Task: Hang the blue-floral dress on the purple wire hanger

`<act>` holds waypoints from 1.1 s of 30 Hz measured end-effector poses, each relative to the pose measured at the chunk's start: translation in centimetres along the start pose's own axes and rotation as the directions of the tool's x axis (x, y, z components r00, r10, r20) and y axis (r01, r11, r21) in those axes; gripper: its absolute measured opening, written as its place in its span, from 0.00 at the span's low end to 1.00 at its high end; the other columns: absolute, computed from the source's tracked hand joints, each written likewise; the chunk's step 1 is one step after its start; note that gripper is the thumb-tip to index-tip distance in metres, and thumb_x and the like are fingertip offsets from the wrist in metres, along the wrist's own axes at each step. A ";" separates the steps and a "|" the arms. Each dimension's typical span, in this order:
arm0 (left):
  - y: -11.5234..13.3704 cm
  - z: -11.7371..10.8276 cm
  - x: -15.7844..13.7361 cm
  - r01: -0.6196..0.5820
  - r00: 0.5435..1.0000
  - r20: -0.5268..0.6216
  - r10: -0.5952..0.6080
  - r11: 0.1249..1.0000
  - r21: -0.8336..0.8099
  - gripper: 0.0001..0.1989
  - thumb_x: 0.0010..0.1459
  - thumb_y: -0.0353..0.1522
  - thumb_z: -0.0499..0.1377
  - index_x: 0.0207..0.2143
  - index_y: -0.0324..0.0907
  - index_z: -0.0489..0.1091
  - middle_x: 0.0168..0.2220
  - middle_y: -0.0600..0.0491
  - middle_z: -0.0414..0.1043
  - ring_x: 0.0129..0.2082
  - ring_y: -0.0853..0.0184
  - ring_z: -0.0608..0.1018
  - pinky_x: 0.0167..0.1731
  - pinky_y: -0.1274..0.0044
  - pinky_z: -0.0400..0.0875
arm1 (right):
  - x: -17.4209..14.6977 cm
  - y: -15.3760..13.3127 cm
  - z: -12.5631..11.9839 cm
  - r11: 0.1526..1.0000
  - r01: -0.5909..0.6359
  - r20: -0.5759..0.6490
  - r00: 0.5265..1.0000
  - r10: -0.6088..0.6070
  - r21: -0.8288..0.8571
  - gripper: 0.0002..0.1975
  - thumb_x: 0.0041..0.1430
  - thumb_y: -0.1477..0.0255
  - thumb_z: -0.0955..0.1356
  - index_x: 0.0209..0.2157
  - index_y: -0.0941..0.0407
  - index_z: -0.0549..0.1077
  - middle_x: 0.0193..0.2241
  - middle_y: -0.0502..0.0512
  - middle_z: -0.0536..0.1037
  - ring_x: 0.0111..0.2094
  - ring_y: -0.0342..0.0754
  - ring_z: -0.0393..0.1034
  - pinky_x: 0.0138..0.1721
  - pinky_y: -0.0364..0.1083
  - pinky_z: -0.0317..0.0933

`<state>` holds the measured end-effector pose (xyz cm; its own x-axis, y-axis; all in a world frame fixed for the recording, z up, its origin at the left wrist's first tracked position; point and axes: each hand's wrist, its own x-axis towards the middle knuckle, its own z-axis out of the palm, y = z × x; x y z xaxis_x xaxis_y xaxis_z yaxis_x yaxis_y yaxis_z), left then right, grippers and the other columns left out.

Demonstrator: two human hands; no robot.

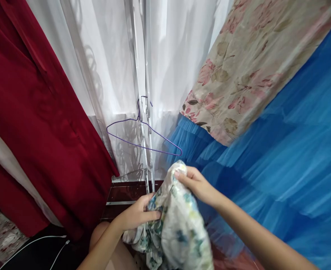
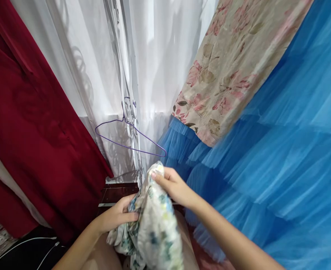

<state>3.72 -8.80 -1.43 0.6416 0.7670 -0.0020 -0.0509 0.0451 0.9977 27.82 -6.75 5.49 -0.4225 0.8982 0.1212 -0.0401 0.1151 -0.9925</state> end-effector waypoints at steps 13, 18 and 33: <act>6.2 -4.5 -3.1 -0.071 0.902 -0.316 0.295 0.822 0.565 0.16 0.65 0.41 0.54 0.45 0.41 0.75 0.36 0.52 0.74 0.37 0.61 0.74 0.38 0.76 0.69 | 16.3 -6.5 -6.3 0.947 0.263 -0.249 0.919 -0.304 -0.187 0.14 0.46 0.64 0.74 0.22 0.56 0.68 0.16 0.42 0.62 0.19 0.38 0.53 0.22 0.40 0.48; 5.5 -6.8 -4.3 -0.037 0.849 -0.406 0.338 0.805 0.592 0.16 0.63 0.43 0.55 0.36 0.40 0.73 0.31 0.54 0.72 0.32 0.65 0.71 0.32 0.78 0.66 | 18.5 -5.5 -2.7 0.982 0.181 -0.108 0.977 -0.185 -0.048 0.17 0.44 0.60 0.75 0.29 0.57 0.71 0.22 0.49 0.74 0.23 0.44 0.67 0.27 0.43 0.62; 12.4 -24.4 -0.8 0.385 0.803 -0.399 0.442 0.126 0.914 0.17 0.64 0.40 0.50 0.50 0.49 0.73 0.56 0.51 0.71 0.56 0.53 0.66 0.57 0.63 0.57 | 15.2 -9.1 -3.8 0.986 0.050 0.077 0.996 -0.038 -0.162 0.11 0.47 0.72 0.76 0.21 0.57 0.71 0.18 0.50 0.72 0.18 0.41 0.62 0.18 0.42 0.57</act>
<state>-16.10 6.77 9.30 0.1875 0.8915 0.4124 0.9404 -0.2842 0.1868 25.15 7.46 16.45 -0.4892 0.8579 0.1571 0.0861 0.2267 -0.9701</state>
